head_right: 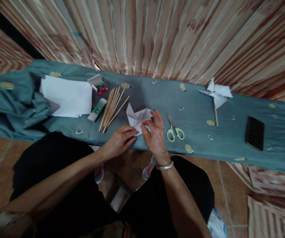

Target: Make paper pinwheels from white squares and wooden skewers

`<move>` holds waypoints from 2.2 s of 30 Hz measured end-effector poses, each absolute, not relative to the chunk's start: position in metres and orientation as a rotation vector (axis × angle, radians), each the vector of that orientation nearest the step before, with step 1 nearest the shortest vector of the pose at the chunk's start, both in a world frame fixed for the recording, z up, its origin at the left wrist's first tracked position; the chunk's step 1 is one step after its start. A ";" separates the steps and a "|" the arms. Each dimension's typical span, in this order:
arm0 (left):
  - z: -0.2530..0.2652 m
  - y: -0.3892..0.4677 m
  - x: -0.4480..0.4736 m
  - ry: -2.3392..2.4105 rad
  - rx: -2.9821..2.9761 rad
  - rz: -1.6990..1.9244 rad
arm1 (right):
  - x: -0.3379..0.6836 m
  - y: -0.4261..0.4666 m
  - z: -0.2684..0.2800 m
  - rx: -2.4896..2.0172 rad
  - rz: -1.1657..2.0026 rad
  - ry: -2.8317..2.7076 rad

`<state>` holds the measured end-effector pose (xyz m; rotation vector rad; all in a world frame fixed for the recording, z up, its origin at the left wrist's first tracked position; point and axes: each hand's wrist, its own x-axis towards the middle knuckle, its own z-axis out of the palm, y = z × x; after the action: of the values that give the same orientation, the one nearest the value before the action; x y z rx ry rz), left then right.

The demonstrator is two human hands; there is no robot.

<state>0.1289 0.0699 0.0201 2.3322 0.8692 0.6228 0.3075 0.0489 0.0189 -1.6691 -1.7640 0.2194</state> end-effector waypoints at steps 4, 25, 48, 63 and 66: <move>0.021 0.070 0.130 0.887 2.344 0.591 | 0.307 0.048 0.016 -1.654 0.221 -1.775; 0.020 0.071 0.131 0.906 2.357 0.572 | 0.303 0.042 0.011 -1.677 0.273 -1.942; 0.022 0.070 0.126 0.913 2.415 0.625 | 0.285 0.040 0.015 -1.744 0.131 -2.070; 0.043 0.063 0.094 1.128 2.014 0.860 | 0.284 0.043 0.024 -1.851 -0.065 -2.241; 0.032 0.067 0.093 1.136 1.670 0.929 | 0.282 0.045 0.024 -1.851 -0.063 -2.217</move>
<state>0.0929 0.0668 0.0322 1.6700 1.1357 0.9290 0.2823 0.0446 0.0237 -1.8505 -2.2168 -0.0628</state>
